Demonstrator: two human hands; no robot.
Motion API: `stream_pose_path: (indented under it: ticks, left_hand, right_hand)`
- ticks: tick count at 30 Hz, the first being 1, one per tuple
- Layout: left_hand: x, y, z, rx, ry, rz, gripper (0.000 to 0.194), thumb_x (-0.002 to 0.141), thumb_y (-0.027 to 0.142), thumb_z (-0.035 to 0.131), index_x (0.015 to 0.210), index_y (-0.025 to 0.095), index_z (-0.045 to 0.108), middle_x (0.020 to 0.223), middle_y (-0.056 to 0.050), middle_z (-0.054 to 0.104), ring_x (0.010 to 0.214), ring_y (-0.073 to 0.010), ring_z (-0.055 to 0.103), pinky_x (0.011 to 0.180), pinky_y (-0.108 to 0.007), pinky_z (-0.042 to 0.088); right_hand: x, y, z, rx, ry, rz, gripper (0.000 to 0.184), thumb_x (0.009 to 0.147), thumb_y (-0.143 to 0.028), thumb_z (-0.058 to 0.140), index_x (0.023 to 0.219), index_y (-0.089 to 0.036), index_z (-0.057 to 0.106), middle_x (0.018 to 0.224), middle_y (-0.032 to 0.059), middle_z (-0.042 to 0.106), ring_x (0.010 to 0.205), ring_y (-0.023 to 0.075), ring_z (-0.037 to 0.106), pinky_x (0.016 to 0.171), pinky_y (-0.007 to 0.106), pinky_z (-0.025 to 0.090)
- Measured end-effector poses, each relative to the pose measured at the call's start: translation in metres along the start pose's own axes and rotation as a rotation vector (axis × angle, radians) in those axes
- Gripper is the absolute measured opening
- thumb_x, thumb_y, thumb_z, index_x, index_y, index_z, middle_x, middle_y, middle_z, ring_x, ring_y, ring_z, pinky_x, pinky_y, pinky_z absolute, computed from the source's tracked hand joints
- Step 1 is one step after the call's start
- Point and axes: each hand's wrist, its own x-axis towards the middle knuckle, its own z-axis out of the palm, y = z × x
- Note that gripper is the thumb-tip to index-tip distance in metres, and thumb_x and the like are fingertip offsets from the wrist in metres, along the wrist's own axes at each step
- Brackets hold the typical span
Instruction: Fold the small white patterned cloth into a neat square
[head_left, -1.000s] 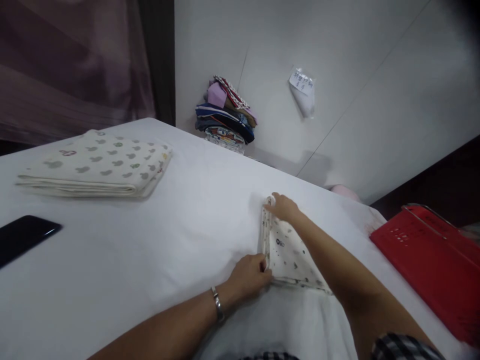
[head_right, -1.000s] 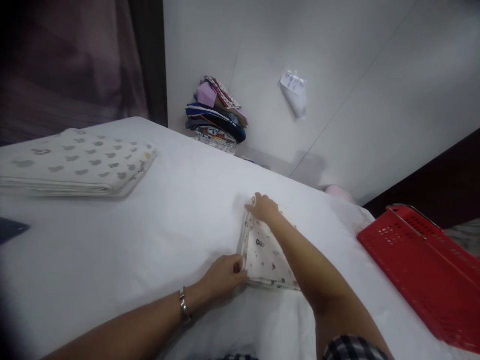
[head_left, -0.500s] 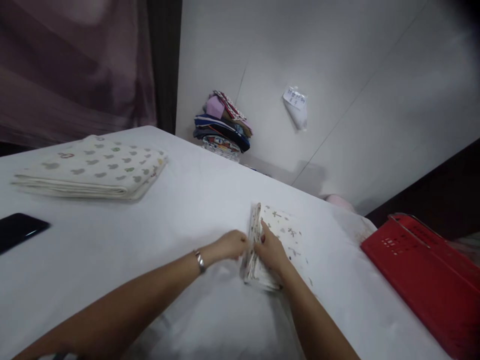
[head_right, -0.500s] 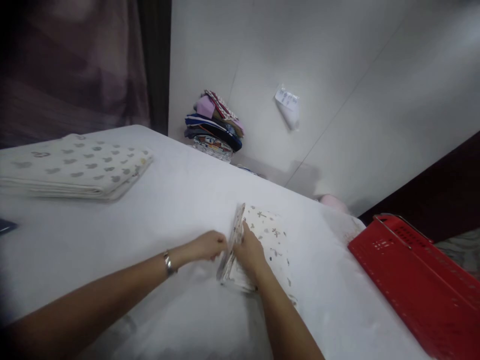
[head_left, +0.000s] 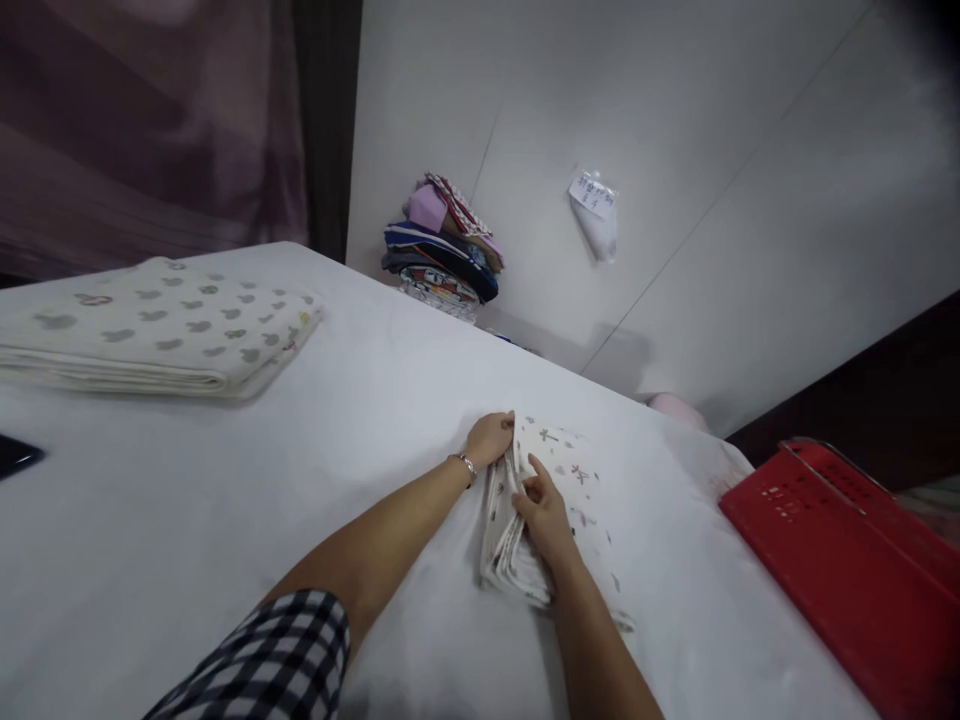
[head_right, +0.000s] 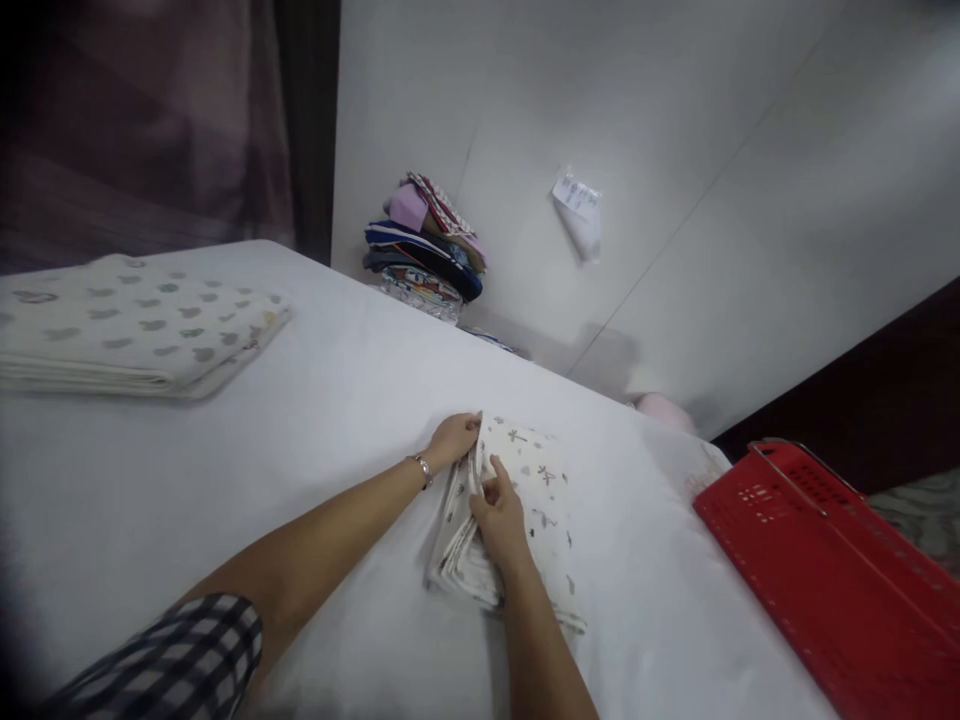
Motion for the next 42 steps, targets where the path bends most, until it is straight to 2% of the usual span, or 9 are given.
stream_pose_path:
  ticks: [4, 8, 12, 17, 22, 25, 33, 39, 42]
  left_hand:
    - [0.000, 0.001, 0.000, 0.071, -0.004, 0.026, 0.031, 0.083, 0.035, 0.044, 0.086, 0.021, 0.071, 0.090, -0.006, 0.070, 0.083, -0.0174, 0.061, 0.066, -0.023, 0.040]
    - [0.003, 0.005, 0.002, 0.179, -0.051, 0.008, 0.028, 0.079, 0.037, 0.049, 0.081, 0.021, 0.071, 0.090, -0.006, 0.070, 0.083, -0.0187, 0.062, 0.064, -0.023, 0.040]
    - [0.009, 0.002, 0.004, 0.175, -0.043, 0.016, 0.027, 0.081, 0.034, 0.048, 0.085, 0.020, 0.071, 0.099, -0.009, 0.068, 0.088, -0.0196, 0.061, 0.068, -0.024, 0.041]
    - [0.010, -0.001, 0.010, 0.072, -0.052, 0.024, 0.029, 0.084, 0.031, 0.044, 0.095, 0.021, 0.068, 0.102, -0.007, 0.065, 0.090, -0.0166, 0.059, 0.073, -0.023, 0.041]
    - [0.006, 0.000, 0.014, 0.237, 0.024, 0.078, 0.030, 0.084, 0.033, 0.042, 0.097, 0.020, 0.066, 0.104, -0.010, 0.060, 0.096, -0.0203, 0.055, 0.078, -0.027, 0.041]
    - [0.008, -0.003, 0.015, 0.270, 0.010, 0.089, 0.029, 0.085, 0.032, 0.042, 0.096, 0.019, 0.065, 0.103, -0.010, 0.058, 0.095, -0.0207, 0.055, 0.079, -0.029, 0.041]
    - [0.016, -0.005, 0.017, 0.003, 0.018, 0.069, 0.015, 0.079, 0.020, 0.049, 0.082, 0.018, 0.063, 0.088, -0.005, 0.066, 0.078, -0.0156, 0.058, 0.066, -0.024, 0.040]
    - [0.014, 0.002, 0.013, -0.076, 0.048, 0.006, 0.009, 0.075, 0.020, 0.053, 0.081, 0.018, 0.060, 0.082, -0.005, 0.067, 0.074, -0.0169, 0.059, 0.063, -0.025, 0.039]
    - [0.017, 0.002, 0.013, -0.314, 0.016, -0.101, 0.015, 0.070, 0.021, 0.059, 0.085, 0.016, 0.060, 0.084, -0.006, 0.068, 0.074, -0.0169, 0.060, 0.063, -0.024, 0.040]
  right_hand:
    - [-0.005, -0.008, 0.002, -0.013, -0.017, -0.011, 0.065, 0.073, -0.027, 0.054, 0.135, -0.021, 0.039, 0.080, -0.0018, 0.056, 0.062, 0.0120, 0.051, 0.062, 0.026, 0.044]
    - [-0.012, -0.017, 0.006, -0.152, -0.031, -0.055, 0.063, 0.075, -0.031, 0.056, 0.135, -0.025, 0.039, 0.082, -0.0014, 0.058, 0.062, 0.0130, 0.052, 0.061, 0.027, 0.045]
    - [-0.016, -0.020, 0.010, -0.280, -0.018, -0.072, 0.064, 0.076, -0.032, 0.055, 0.137, -0.026, 0.038, 0.083, -0.0010, 0.058, 0.061, 0.0129, 0.051, 0.061, 0.027, 0.044]
    - [-0.017, -0.020, 0.010, -0.294, -0.032, -0.081, 0.062, 0.077, -0.030, 0.053, 0.137, -0.024, 0.038, 0.083, -0.0005, 0.059, 0.062, 0.0129, 0.051, 0.061, 0.026, 0.044]
    - [-0.017, -0.022, 0.010, -0.311, -0.057, -0.094, 0.058, 0.079, -0.029, 0.051, 0.135, -0.026, 0.040, 0.085, 0.0001, 0.058, 0.069, 0.0155, 0.053, 0.065, 0.027, 0.044]
    - [-0.018, -0.022, 0.010, -0.345, -0.049, -0.121, 0.053, 0.079, -0.029, 0.050, 0.132, -0.025, 0.044, 0.088, 0.0017, 0.059, 0.076, 0.0169, 0.055, 0.068, 0.028, 0.044]
    - [-0.018, -0.019, 0.010, -0.413, -0.049, -0.193, 0.053, 0.081, -0.028, 0.049, 0.133, -0.024, 0.042, 0.089, 0.0022, 0.058, 0.078, 0.0168, 0.055, 0.068, 0.028, 0.044]
    - [-0.017, -0.018, 0.010, -0.405, -0.033, -0.232, 0.046, 0.081, -0.027, 0.050, 0.127, -0.023, 0.048, 0.088, 0.0023, 0.059, 0.077, 0.0165, 0.055, 0.069, 0.028, 0.044]
    - [-0.017, -0.021, 0.010, -0.411, -0.050, -0.221, 0.044, 0.081, -0.026, 0.050, 0.125, -0.024, 0.049, 0.089, 0.0025, 0.059, 0.078, 0.0167, 0.055, 0.069, 0.028, 0.044]
